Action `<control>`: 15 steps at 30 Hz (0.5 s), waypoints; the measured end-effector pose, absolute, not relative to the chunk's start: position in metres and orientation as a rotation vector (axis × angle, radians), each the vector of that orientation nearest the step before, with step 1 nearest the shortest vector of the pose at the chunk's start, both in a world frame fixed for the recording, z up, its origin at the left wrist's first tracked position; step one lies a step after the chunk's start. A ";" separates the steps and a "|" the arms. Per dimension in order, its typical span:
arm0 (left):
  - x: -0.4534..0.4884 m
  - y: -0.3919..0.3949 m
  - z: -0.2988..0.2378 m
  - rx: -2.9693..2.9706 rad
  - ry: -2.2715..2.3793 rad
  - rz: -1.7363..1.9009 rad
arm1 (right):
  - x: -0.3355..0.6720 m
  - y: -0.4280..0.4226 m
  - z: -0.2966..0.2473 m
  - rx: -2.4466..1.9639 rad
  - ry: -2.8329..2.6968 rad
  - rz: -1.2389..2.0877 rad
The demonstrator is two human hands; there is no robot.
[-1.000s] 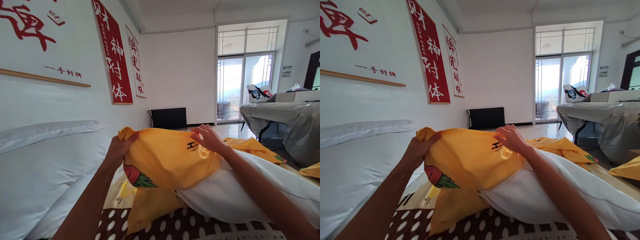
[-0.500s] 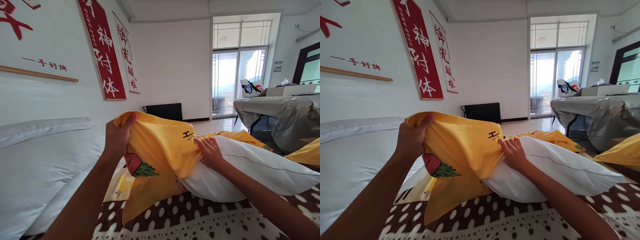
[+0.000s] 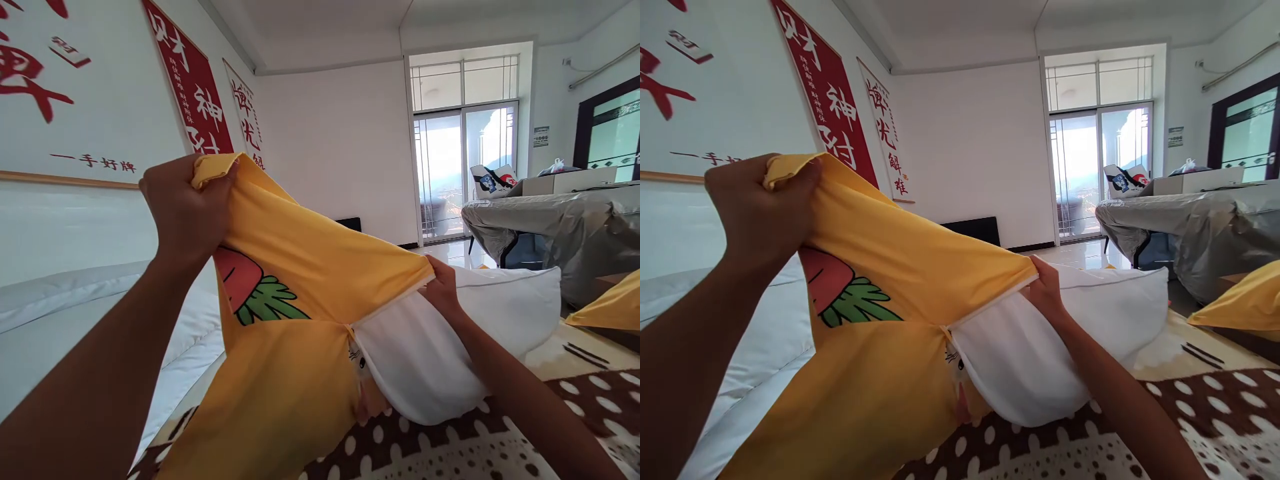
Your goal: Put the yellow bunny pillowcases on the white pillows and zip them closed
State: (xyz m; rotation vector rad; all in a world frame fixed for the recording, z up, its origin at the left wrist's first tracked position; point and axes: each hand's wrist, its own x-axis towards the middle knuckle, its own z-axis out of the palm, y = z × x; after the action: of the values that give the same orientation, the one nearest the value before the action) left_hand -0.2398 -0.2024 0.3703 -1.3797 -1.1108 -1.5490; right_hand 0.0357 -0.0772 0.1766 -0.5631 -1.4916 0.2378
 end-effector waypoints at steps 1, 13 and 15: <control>-0.245 -0.201 0.372 -1.362 -1.148 -1.501 | 0.034 -0.080 0.183 -0.577 -1.409 0.322; -0.260 -0.236 0.403 -1.161 -1.398 -1.287 | 0.048 -0.084 0.216 -0.870 -1.854 -0.437; -0.256 -0.242 0.410 -1.149 -1.379 -1.227 | 0.041 -0.074 0.211 -0.946 -1.848 -0.430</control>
State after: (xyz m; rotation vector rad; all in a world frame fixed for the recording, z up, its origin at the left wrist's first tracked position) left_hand -0.2560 -0.2417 0.4101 -1.1487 -1.3788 -1.2269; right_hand 0.0408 -0.0740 0.2108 -0.9460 -1.8476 -0.4300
